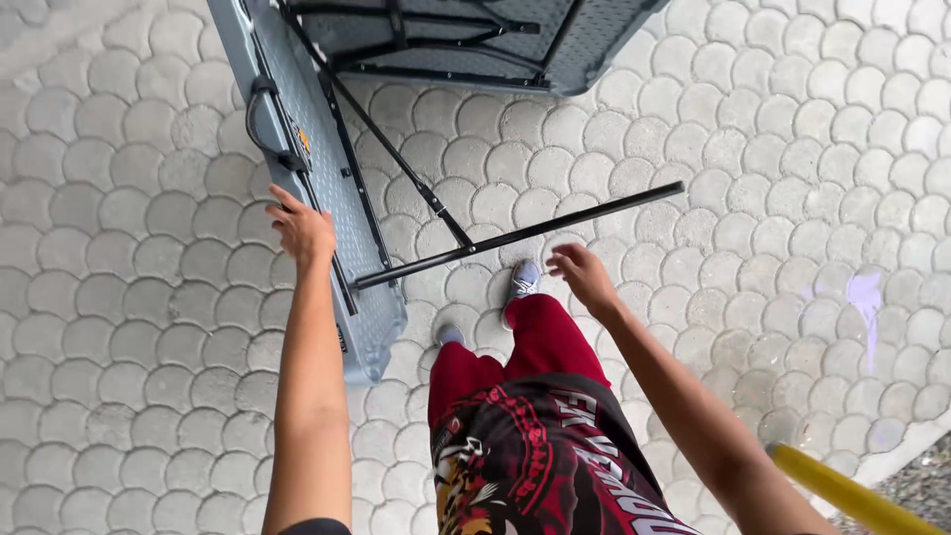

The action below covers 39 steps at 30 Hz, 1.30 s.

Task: Unfold and set up portable folding tables in an outdoor courtyard area.

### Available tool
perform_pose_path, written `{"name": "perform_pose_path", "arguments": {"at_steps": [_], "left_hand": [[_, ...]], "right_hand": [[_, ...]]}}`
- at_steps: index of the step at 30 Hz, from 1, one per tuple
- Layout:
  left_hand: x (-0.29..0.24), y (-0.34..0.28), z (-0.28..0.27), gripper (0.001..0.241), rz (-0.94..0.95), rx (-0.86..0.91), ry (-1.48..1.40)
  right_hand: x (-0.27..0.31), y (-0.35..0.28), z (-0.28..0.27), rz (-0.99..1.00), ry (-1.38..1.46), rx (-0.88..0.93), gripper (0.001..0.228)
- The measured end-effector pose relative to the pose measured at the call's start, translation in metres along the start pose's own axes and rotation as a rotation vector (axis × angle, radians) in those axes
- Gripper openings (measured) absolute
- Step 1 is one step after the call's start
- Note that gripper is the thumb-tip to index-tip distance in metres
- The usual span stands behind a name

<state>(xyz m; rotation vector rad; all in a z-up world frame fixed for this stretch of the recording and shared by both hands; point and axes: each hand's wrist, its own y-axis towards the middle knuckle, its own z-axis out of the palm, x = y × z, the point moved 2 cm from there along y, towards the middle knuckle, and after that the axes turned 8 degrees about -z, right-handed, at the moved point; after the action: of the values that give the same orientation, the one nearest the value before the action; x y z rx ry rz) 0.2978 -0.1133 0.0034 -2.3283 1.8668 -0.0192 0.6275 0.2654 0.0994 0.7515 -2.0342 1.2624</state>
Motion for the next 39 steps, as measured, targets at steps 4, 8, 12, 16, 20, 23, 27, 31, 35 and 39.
{"name": "perform_pose_path", "arguments": {"at_steps": [4, 8, 12, 16, 20, 23, 27, 31, 35, 39], "left_hand": [[-0.002, -0.063, -0.019, 0.103, 0.201, 0.012, 0.058], [0.012, -0.144, -0.048, 0.097, 0.305, 0.018, 0.108], [0.015, -0.169, -0.016, 0.094, 0.126, 0.244, -0.01], [-0.021, -0.18, 0.063, 0.096, 0.107, 0.484, -0.335], [-0.147, -0.27, 0.005, 0.075, 0.255, 0.568, -0.416], [-0.235, -0.35, -0.022, 0.061, 0.365, 0.64, -0.564], [-0.342, -0.454, -0.02, 0.054, 0.477, 0.756, -0.531], [-0.426, -0.532, -0.02, 0.049, 0.709, 0.805, -0.442], [-0.489, -0.573, -0.047, 0.048, 0.76, 0.858, -0.498], [-0.54, -0.569, -0.064, 0.041, 0.719, 0.821, -0.586]], "right_hand": [[-0.038, -0.088, -0.017, 0.06, 0.277, -0.071, 0.044], [-0.067, -0.152, -0.037, 0.071, 0.48, -0.254, 0.046], [-0.092, -0.17, -0.062, 0.12, 0.611, -0.428, 0.042], [-0.097, -0.158, -0.102, 0.044, 0.632, -0.438, 0.038], [-0.067, -0.151, -0.158, -0.037, 0.631, -0.45, 0.039], [-0.06, -0.161, -0.202, -0.11, 0.654, -0.451, 0.039], [-0.08, -0.189, -0.274, -0.176, 0.683, -0.465, 0.035], [-0.128, -0.204, -0.336, -0.161, 0.687, -0.523, 0.032], [-0.165, -0.191, -0.393, -0.08, 0.679, -0.539, 0.03], [-0.154, -0.141, -0.445, -0.08, 0.642, -0.468, 0.032]]}}
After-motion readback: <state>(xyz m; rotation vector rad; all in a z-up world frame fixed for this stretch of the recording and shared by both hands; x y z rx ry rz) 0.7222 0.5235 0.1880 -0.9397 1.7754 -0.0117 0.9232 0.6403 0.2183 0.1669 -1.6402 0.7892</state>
